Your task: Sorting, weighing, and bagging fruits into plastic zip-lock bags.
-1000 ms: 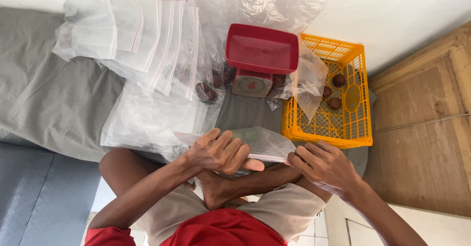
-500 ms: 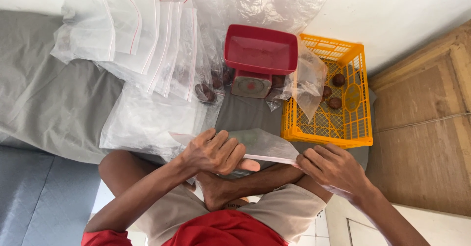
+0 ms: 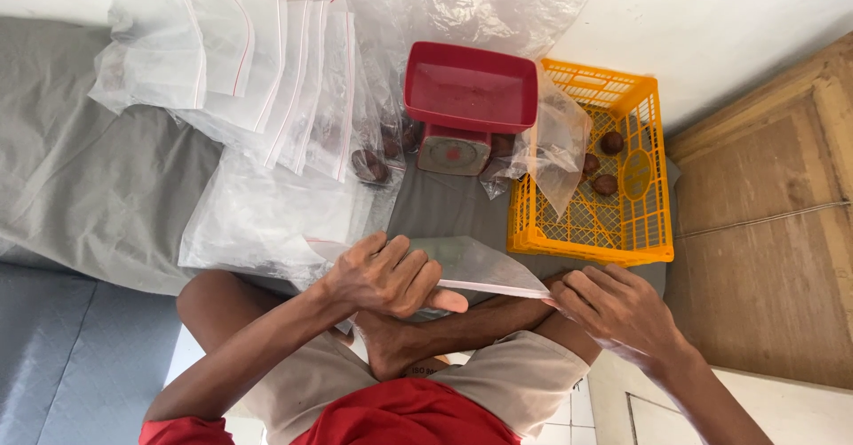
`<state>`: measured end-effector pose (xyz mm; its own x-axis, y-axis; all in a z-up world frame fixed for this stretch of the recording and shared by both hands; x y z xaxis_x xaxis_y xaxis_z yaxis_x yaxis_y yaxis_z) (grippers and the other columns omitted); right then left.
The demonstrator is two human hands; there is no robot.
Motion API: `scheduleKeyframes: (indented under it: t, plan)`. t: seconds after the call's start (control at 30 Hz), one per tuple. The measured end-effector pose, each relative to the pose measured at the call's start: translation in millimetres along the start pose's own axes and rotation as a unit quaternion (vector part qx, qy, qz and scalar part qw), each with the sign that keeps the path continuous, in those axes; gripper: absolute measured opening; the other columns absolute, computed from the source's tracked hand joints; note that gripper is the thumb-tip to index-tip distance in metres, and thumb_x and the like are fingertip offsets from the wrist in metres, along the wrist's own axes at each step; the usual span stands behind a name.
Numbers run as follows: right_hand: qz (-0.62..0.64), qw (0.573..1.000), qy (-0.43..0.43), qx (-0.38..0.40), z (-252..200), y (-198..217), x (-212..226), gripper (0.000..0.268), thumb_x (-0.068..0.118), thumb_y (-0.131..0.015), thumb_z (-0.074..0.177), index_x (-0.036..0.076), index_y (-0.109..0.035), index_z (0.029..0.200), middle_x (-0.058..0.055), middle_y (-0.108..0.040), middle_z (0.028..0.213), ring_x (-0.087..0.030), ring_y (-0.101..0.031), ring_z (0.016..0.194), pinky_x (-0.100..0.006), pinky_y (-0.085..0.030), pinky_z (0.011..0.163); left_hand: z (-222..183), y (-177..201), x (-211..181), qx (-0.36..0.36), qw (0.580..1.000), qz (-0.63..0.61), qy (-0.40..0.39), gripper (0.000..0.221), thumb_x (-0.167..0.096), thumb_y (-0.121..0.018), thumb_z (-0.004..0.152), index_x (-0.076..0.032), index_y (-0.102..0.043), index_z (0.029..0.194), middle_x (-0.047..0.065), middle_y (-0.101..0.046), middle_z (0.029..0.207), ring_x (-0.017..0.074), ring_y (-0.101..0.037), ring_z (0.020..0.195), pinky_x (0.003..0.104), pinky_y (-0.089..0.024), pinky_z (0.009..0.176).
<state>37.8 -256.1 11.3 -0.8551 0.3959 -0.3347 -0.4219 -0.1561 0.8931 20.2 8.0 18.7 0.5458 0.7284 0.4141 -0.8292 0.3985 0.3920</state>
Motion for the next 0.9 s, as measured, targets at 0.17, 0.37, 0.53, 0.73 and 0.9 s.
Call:
scheduleKeyframes:
  t: [0.17, 0.37, 0.53, 0.73, 0.9]
  plan:
    - [-0.001, 1.0, -0.008, 0.008, -4, 2, -3, 0.024, 0.025, -0.062, 0.103, 0.015, -0.056, 0.083, 0.001, -0.051, 0.077, -0.015, -0.052, 0.062, -0.032, -0.044, 0.058, 0, -2, 0, 0.0, 1.0, -0.003, -0.001, 0.064, -0.065, -0.036, 0.111, -0.023, -0.027, 0.064, -0.006, -0.022, 0.057, 0.0084, -0.021, 0.05, 0.025, -0.016, 0.051]
    - [-0.004, 1.0, -0.018, 0.007, -9, 3, -3, 0.023, 0.026, -0.065, 0.102, 0.014, -0.056, 0.084, 0.001, -0.053, 0.078, -0.015, -0.052, 0.062, -0.032, -0.045, 0.058, 0, -1, 0, 0.012, 1.0, -0.007, -0.006, 0.067, -0.073, -0.038, 0.109, -0.023, -0.027, 0.065, -0.006, -0.022, 0.057, 0.008, -0.02, 0.05, 0.025, -0.016, 0.051]
    - [-0.019, 1.0, -0.013, 0.01, -19, -5, -8, 0.028, 0.031, -0.063, 0.104, 0.015, -0.054, 0.082, 0.002, -0.051, 0.077, -0.015, -0.05, 0.06, -0.032, -0.044, 0.058, 2, -4, -1, 0.024, 0.999, -0.02, -0.007, 0.074, -0.085, -0.043, 0.104, -0.023, -0.028, 0.065, -0.007, -0.022, 0.059, 0.0081, -0.021, 0.051, 0.024, -0.018, 0.051]
    - [-0.052, 0.997, -0.052, 0.001, -22, -17, -25, 0.033, 0.032, -0.068, 0.102, 0.017, -0.051, 0.078, 0.0, -0.054, 0.075, -0.014, -0.051, 0.057, -0.031, -0.046, 0.057, -2, -20, 0, 0.13, 0.99, -0.049, 0.029, 0.038, -0.046, -0.053, 0.106, -0.023, -0.05, 0.076, -0.007, -0.041, 0.063, 0.0104, -0.043, 0.058, 0.026, -0.032, 0.05]
    - [-0.017, 0.996, -0.083, -0.025, -14, -13, -29, 0.035, 0.024, -0.064, 0.104, 0.013, -0.046, 0.076, 0.0, -0.04, 0.066, -0.019, -0.038, 0.055, -0.034, -0.035, 0.055, -13, -20, 17, 0.233, 0.97, -0.061, 0.036, 0.023, -0.038, -0.065, 0.11, -0.026, -0.049, 0.098, -0.005, -0.043, 0.069, 0.01, -0.037, 0.046, 0.027, -0.027, 0.039]
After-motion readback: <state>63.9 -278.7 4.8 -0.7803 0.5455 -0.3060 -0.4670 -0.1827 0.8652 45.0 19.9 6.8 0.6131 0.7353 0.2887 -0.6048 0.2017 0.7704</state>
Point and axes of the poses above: each hand's wrist, its own z-axis towards the middle knuckle, its own y-axis out of the back of the hand, x = y × z, the point moved 5 cm from there along z, towards the middle knuckle
